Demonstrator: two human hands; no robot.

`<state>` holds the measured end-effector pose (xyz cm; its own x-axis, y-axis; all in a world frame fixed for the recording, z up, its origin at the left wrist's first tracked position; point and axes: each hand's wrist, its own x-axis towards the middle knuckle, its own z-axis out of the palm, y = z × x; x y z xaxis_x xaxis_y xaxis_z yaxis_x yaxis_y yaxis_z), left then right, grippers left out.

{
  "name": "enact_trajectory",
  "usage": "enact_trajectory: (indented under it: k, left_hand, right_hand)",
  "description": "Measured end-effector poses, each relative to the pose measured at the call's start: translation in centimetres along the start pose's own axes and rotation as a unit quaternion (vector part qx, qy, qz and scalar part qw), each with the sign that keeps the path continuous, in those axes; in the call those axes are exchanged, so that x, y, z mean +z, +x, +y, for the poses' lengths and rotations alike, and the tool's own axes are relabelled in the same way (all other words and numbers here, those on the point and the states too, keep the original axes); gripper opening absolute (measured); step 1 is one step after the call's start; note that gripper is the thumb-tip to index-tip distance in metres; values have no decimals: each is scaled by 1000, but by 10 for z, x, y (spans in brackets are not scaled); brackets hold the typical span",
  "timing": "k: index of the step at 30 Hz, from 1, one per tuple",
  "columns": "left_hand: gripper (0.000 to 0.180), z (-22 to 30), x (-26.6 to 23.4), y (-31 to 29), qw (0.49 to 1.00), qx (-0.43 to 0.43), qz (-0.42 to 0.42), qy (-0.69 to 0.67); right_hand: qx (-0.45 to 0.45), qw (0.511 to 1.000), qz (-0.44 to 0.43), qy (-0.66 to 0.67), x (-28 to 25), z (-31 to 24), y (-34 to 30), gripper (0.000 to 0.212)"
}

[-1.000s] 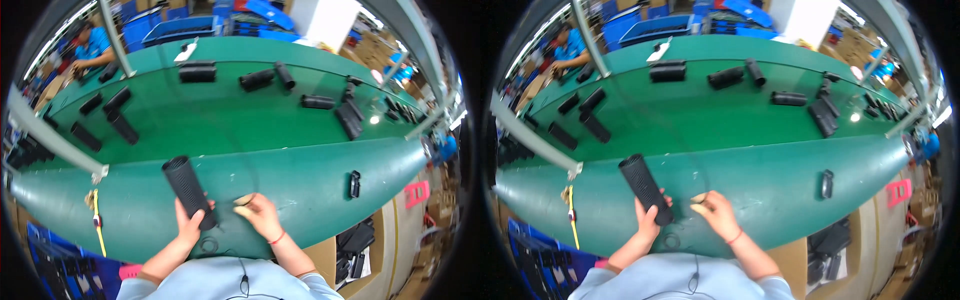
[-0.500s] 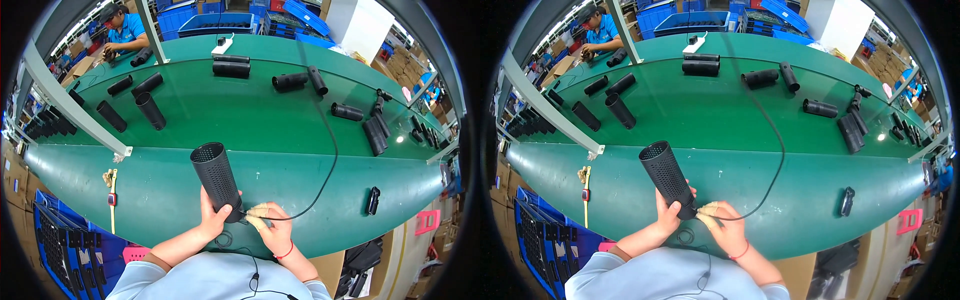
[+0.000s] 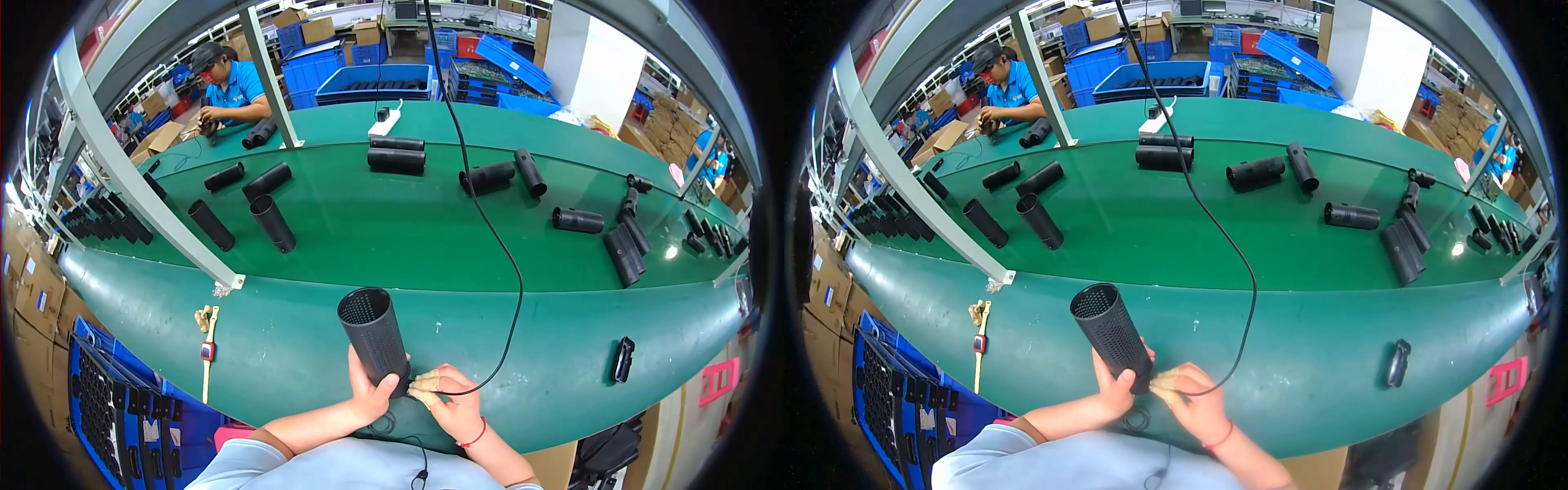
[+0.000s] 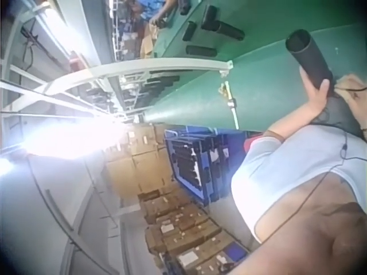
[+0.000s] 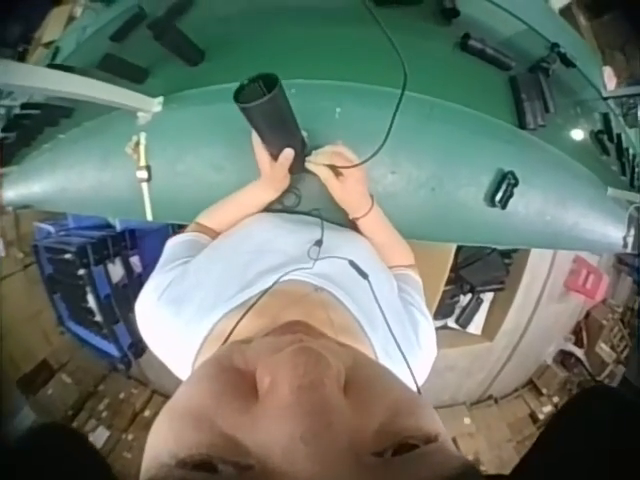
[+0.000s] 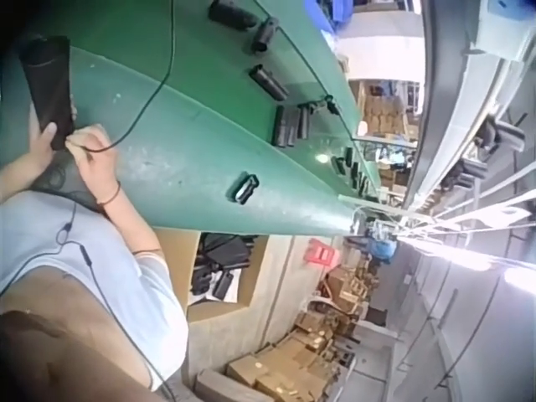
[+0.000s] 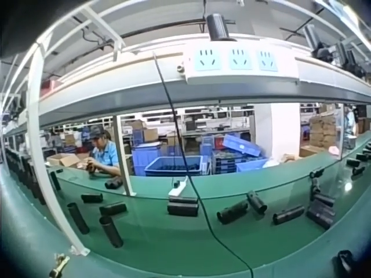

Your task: Testing cylindrical speakers by plugging them into a wire and placing them over a multi-colored light-emitting base to check for functionality.

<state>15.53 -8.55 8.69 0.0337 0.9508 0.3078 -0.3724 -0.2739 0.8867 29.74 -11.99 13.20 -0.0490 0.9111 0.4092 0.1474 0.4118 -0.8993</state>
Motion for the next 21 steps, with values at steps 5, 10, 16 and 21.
enact_trajectory:
  k: [5, 10, 16, 21]
  left_hand:
    - [68, 17, 4, 19, 982, 7, -170, -77]
    - [64, 20, 4, 30, 974, -61, -216, 34]
    - [60, 14, 23, 41, 980, -167, -46, -101]
    - [63, 8, 24, 40, 951, -208, -144, -176]
  right_hand:
    - [212, 934, 141, 251, -4, 12, 8, 17]
    - [202, 894, 270, 295, 0, 35, 21, 14]
    - [215, 947, 54, 231, 4, 62, -7, 10]
    - [275, 897, 53, 342, 3, 64, -8, 11]
